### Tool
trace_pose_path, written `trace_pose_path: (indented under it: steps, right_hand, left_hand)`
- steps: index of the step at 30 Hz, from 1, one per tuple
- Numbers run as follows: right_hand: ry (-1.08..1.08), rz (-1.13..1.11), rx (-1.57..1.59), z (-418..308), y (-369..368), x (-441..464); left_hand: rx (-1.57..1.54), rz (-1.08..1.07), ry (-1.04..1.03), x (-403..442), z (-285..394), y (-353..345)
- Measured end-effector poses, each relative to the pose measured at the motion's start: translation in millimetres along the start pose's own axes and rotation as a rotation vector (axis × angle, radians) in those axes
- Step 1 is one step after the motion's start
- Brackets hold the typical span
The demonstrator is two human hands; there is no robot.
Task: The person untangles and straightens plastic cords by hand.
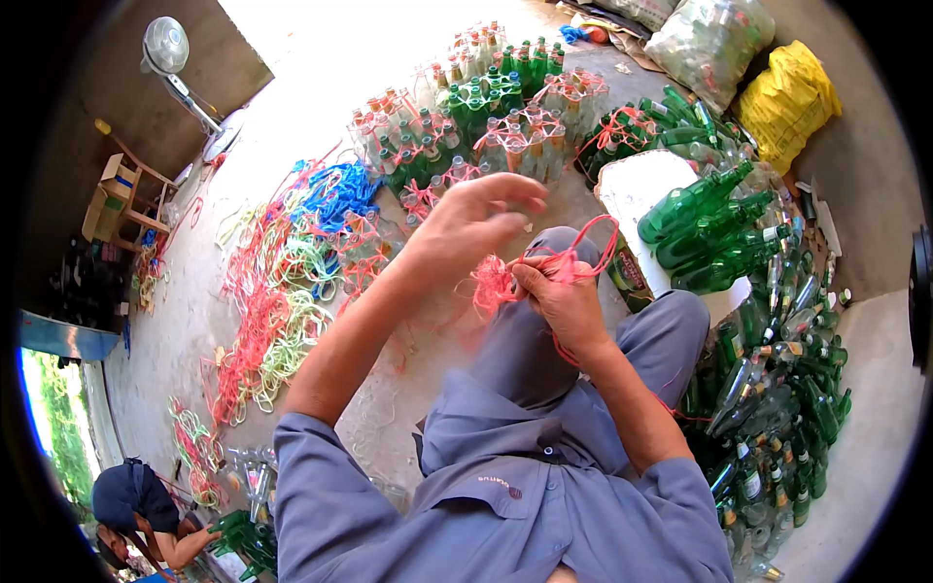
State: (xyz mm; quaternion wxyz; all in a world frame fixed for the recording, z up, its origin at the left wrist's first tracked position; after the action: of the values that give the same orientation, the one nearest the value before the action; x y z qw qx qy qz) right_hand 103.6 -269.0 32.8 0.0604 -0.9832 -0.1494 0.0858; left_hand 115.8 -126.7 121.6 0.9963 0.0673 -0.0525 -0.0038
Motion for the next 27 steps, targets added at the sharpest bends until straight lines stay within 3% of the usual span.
trace_pose_path:
  steps: [4,7,8,11,14,20,27]
  right_hand:
    - [0.02,-0.021,0.104,2,5,0]
    - [-0.048,-0.021,0.15,8,8,-1]
    - [-0.078,-0.025,0.153,8,9,-1]
    - [-0.064,-0.017,0.165,10,14,2]
    - [-0.106,-0.019,0.22,14,17,3]
    - [-0.135,0.059,0.253,17,23,3]
    - [-0.183,0.146,0.301,25,34,4]
  left_hand:
    - [-0.033,-0.045,0.08,-19,-64,4]
    - [0.49,-0.099,-0.07,-30,-74,-2]
    - [0.481,-0.083,-0.01,-31,-82,-2]
    - [0.737,-0.052,-0.171,-31,-96,0]
    - [0.606,-0.124,-0.002,-35,-102,-1]
    - [0.494,0.002,0.07,-47,-117,8]
    - [0.025,0.077,0.139,-68,-112,21]
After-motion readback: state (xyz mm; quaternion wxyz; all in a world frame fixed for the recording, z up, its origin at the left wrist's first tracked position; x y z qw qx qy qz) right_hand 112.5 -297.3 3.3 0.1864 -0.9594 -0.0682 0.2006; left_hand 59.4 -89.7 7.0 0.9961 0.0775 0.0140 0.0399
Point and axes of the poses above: each hand's wrist, its own x-axis towards the middle knuckle, its own y-axis out of the back of the hand, z = x × y, the point moved 6 cm from there along x, towards the middle knuckle, and after that the axes turned 7 degrees about z, right-handed, at the moved point
